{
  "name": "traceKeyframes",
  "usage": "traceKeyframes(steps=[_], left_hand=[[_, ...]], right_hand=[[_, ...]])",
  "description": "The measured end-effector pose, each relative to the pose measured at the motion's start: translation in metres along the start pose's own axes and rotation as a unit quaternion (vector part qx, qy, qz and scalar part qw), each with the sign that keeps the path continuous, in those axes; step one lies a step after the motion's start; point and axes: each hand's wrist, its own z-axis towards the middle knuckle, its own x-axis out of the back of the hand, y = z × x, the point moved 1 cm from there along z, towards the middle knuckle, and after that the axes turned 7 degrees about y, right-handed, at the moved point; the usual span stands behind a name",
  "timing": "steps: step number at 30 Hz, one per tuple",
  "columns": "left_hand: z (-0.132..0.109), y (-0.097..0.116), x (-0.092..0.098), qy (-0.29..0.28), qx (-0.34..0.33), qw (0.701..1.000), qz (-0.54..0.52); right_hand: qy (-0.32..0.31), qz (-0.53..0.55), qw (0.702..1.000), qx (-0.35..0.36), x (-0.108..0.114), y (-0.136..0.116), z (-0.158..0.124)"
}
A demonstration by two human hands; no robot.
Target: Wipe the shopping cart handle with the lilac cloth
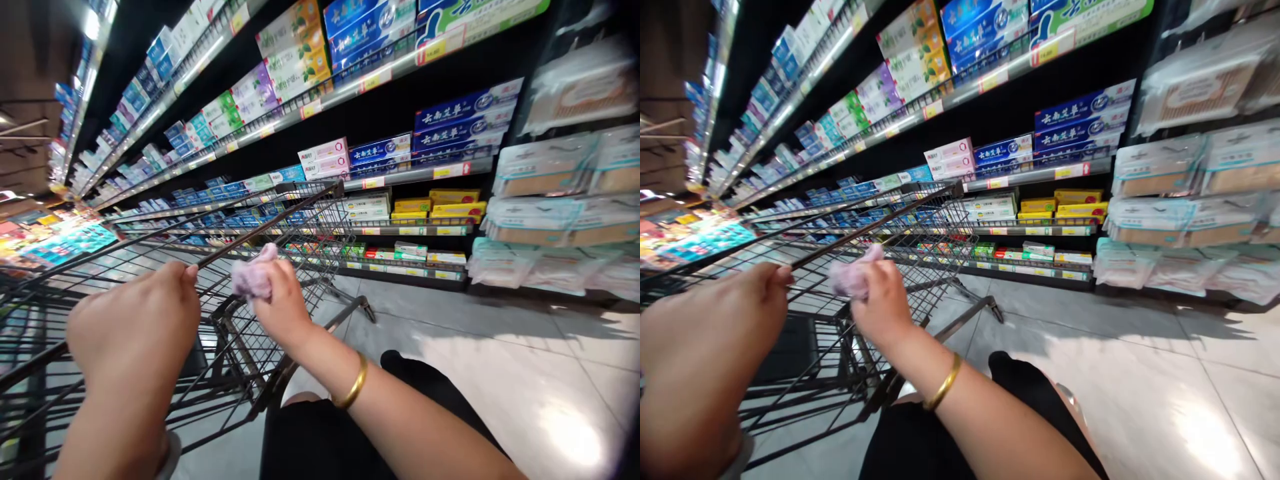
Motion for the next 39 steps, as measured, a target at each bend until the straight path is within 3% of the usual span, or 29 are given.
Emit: traceKeyframes(steps=[3,7,9,12,14,16,18,20,23,26,27,31,32,37,39], left_hand=[[0.001,0.003,0.000,-0.016,0.007,1.000,0.008],[0.005,0.007,-0.003,-0.032,0.022,0.999,0.010],[0.007,0.007,-0.005,-0.020,0.020,1.000,0.006],[0.007,0.008,-0.009,-0.015,0.014,1.000,-0.017],[0.007,0.009,-0.010,-0.011,0.014,0.999,-0.027],[0.008,0.012,-0.010,-0.003,0.022,0.999,-0.027],[0.009,0.014,-0.010,-0.001,0.032,0.999,-0.026],[0.010,0.017,-0.010,-0.007,0.040,0.999,-0.031],[0.010,0.018,-0.009,-0.012,0.046,0.998,-0.043],[0.010,0.017,-0.010,-0.005,0.046,0.998,-0.049],[0.009,0.017,-0.011,0.001,0.043,0.998,-0.048],[0.008,0.017,-0.013,0.008,0.041,0.998,-0.050],[0.008,0.017,-0.013,0.008,0.044,0.998,-0.053],[0.009,0.018,-0.010,0.008,0.056,0.996,-0.066],[0.010,0.017,-0.009,-0.001,0.052,0.996,-0.074]], right_hand=[[-0.048,0.010,0.996,0.076,0.000,-0.006,0.004],[0.071,-0.064,0.995,-0.030,0.011,0.011,0.014],[0.088,-0.065,0.993,-0.041,0.009,0.005,0.013],[-0.036,-0.002,0.996,0.076,-0.002,-0.016,0.006],[-0.080,0.004,0.989,0.120,-0.004,-0.017,0.004],[-0.043,-0.045,0.994,0.085,0.002,-0.002,0.004],[0.012,-0.103,0.995,-0.011,0.010,0.017,0.005],[0.039,-0.118,0.991,-0.057,0.012,0.023,0.004],[-0.033,-0.052,0.997,0.044,0.002,0.007,-0.001],[-0.097,-0.035,0.985,0.137,-0.003,0.000,-0.004],[-0.089,-0.056,0.987,0.121,-0.001,0.005,-0.003],[-0.014,-0.142,0.988,-0.056,0.013,0.031,0.002],[-0.008,-0.139,0.988,-0.066,0.014,0.030,0.003],[-0.106,-0.060,0.986,0.115,0.005,0.011,0.003],[-0.113,-0.090,0.983,0.108,0.008,0.020,0.002]])
